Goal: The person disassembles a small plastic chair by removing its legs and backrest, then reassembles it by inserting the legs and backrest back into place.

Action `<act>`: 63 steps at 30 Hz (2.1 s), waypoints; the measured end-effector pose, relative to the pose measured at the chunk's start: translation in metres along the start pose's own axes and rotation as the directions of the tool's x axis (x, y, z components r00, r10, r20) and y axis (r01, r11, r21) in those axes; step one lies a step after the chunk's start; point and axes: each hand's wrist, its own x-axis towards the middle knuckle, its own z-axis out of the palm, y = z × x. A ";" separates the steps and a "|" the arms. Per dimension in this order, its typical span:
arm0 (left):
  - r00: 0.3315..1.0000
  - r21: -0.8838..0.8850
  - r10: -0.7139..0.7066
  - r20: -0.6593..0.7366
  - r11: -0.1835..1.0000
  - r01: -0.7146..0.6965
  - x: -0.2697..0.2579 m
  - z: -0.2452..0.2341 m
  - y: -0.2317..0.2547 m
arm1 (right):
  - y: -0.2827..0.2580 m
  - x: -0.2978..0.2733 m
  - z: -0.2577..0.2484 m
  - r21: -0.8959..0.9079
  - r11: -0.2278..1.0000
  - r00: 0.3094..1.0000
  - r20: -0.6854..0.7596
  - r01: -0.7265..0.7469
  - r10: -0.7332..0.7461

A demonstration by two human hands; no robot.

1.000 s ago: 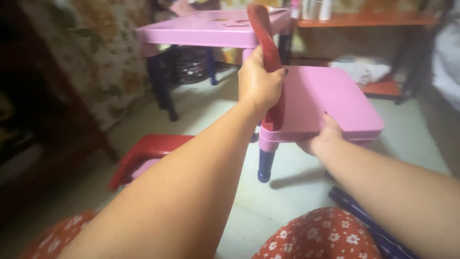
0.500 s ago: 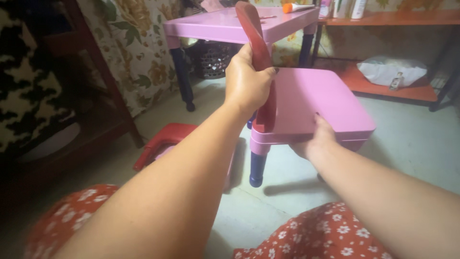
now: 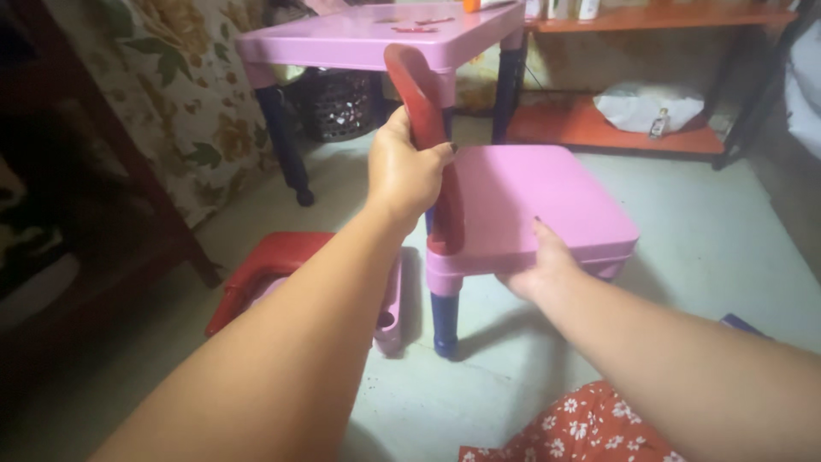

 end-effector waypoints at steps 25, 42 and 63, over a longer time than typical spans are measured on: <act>1.000 0.080 -0.007 -0.012 0.997 0.008 0.016 -0.102 -0.049 | 0.108 0.030 0.032 -0.043 0.999 0.990 -0.136 -0.031 0.025; 0.999 0.029 -0.046 -0.014 0.998 0.047 0.023 -0.170 -0.053 | 0.175 0.038 0.059 -0.123 0.985 0.977 -0.192 -0.120 0.095; 0.878 0.401 -0.010 -0.479 0.887 0.229 -0.049 -0.127 -0.151 | 0.014 0.054 -0.012 -0.938 -0.344 0.999 -0.031 -0.037 -0.022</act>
